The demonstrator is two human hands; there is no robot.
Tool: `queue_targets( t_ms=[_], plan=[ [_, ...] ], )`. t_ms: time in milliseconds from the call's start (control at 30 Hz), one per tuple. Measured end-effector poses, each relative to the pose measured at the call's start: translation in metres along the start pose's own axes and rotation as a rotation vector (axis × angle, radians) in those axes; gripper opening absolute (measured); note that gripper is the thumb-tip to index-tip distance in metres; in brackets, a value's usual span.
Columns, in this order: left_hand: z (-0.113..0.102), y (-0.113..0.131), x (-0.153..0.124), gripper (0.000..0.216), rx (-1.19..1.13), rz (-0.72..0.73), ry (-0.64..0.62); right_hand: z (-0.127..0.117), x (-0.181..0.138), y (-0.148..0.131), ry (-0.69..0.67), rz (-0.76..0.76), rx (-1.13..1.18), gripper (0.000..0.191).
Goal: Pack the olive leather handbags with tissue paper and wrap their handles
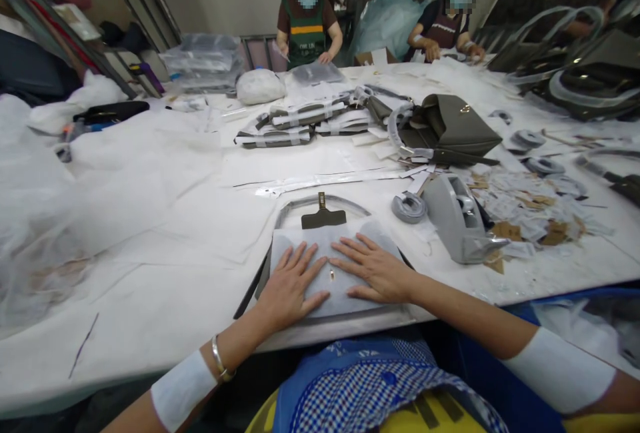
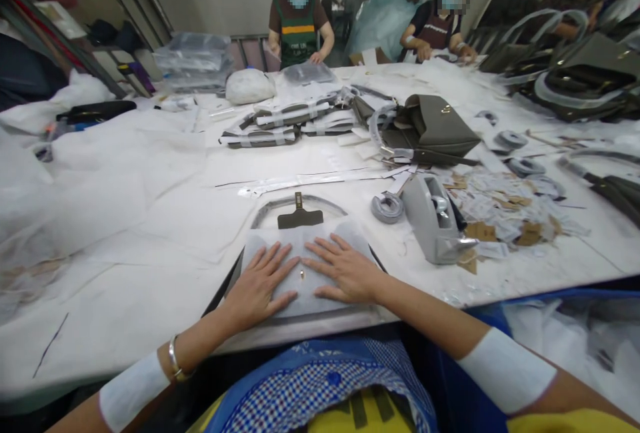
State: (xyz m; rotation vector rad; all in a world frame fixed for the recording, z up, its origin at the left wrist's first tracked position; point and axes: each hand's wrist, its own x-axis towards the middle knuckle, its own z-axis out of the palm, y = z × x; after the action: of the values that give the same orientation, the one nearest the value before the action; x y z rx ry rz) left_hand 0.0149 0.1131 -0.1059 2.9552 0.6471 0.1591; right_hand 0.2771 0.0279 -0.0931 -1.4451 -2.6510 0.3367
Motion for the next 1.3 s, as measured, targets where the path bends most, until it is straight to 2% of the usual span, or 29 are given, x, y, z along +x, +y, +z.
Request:
queue_targets(
  t_ms=[167,300,400,567,733,867,1133,1233,1300],
  plan=[
    [0.001,0.0,0.001,0.069,0.0,0.005,0.007,0.0,-0.001,0.002,0.055,0.084,0.057,0.068],
    [0.003,-0.002,0.001,0.07,-0.001,-0.057,0.037,-0.001,0.002,0.001,0.059,0.178,0.095,0.065],
    [0.006,-0.004,0.001,0.068,0.052,-0.093,0.075,0.0,0.002,0.004,0.049,0.174,0.078,0.066],
    [0.006,-0.01,0.006,0.064,0.134,-0.058,0.129,0.007,0.006,0.013,0.079,0.144,0.027,0.068],
    [-0.001,-0.021,0.029,0.054,0.081,-0.162,0.119,0.007,0.021,0.028,0.179,0.234,0.042,0.042],
    [-0.004,-0.027,0.046,0.046,0.02,-0.162,0.07,0.004,0.027,0.035,0.254,0.27,0.021,0.04],
    [-0.017,-0.032,0.049,0.037,-0.091,-0.199,0.033,-0.014,0.032,0.032,0.165,0.38,0.144,0.021],
    [-0.023,-0.036,0.048,0.034,-0.116,-0.141,0.081,-0.025,0.032,0.033,0.166,0.342,0.195,0.018],
    [-0.018,-0.041,0.046,0.033,-0.102,-0.105,0.12,-0.026,0.032,0.035,0.168,0.319,0.206,0.018]
  ],
)
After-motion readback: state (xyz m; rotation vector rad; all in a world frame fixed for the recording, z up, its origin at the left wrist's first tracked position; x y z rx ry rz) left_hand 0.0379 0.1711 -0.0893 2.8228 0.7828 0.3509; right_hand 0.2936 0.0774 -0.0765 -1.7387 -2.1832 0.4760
